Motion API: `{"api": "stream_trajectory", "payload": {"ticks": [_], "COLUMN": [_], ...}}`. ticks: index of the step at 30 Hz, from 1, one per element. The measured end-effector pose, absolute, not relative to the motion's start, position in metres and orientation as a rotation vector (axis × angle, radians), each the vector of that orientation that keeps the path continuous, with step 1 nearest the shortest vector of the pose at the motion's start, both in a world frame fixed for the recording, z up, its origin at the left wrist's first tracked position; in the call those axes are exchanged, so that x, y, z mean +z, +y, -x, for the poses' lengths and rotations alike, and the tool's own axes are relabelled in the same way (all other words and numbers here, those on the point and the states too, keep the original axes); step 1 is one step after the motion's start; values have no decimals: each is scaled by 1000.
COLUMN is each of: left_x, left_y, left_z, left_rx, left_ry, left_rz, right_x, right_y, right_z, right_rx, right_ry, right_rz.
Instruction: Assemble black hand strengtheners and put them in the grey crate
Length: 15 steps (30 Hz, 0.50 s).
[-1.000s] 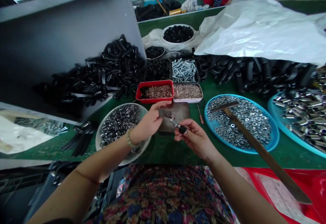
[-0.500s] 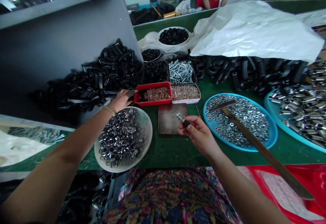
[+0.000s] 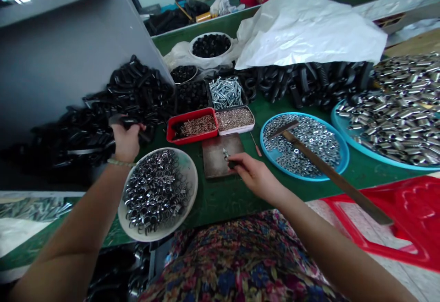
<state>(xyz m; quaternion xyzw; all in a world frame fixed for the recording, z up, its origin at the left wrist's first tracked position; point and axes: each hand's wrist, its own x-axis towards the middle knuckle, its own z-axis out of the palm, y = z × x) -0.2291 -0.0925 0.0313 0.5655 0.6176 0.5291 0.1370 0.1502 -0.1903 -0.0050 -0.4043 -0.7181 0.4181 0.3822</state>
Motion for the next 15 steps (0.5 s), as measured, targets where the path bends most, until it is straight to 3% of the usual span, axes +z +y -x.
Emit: {"api": "stream_trajectory", "payload": {"ticks": [3,7,11,15], "left_x": [44,39,26,29], "left_y": [-130,-159,-159,-167], "left_z": [154,78,78,80], "left_rx": [1287,868,956,1006], "left_ry": [1384,1230,1430,1279], "left_rz": [-1154,-1155,-1380,-1082], "right_x": [-1,5,7,5], "right_y": [-192,-195,-199,-199], "right_z": [-149,-146,-156,-163], "right_rx": [671,369,321,370], "right_ry": [-2275,-2441,-2395,-2360], "right_rz": [929,828,884,910]}}
